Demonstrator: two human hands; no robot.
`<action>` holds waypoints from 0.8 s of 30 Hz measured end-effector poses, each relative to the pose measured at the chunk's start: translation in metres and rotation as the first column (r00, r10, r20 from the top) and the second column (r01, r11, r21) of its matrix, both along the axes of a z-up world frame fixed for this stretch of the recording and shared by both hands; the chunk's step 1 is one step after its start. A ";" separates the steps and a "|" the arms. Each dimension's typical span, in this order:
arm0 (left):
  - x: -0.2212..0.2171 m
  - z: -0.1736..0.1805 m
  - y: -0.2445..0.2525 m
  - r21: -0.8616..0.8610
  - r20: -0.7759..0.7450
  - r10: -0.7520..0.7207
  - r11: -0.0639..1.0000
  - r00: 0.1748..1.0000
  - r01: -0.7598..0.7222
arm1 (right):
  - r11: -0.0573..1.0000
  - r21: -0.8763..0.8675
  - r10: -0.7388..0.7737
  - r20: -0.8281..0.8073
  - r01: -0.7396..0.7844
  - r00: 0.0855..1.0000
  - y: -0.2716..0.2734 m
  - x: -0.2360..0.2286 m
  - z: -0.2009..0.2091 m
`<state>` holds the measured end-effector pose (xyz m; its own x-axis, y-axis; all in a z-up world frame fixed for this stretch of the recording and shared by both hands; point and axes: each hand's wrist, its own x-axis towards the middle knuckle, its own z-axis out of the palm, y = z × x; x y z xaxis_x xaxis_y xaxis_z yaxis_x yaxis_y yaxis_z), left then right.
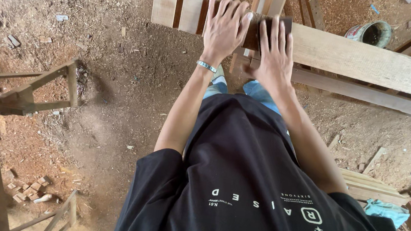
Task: The person sands the surface and edges of a wooden beam using sandpaper, occasionally using a scraper to remove material from the corners.
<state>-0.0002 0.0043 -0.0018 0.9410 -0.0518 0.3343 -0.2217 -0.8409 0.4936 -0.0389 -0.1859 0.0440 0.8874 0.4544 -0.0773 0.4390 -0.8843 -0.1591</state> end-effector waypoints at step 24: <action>0.001 -0.012 -0.002 0.029 0.001 0.010 1.000 1.000 -0.010 | 1.000 -0.006 -0.025 -0.011 0.025 1.000 -0.008 0.015 -0.006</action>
<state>0.0011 0.0021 -0.0143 0.9413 -0.0519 0.3337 -0.2134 -0.8572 0.4687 -0.0236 -0.1936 0.0381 0.8976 0.4316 -0.0899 0.4149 -0.8959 -0.1588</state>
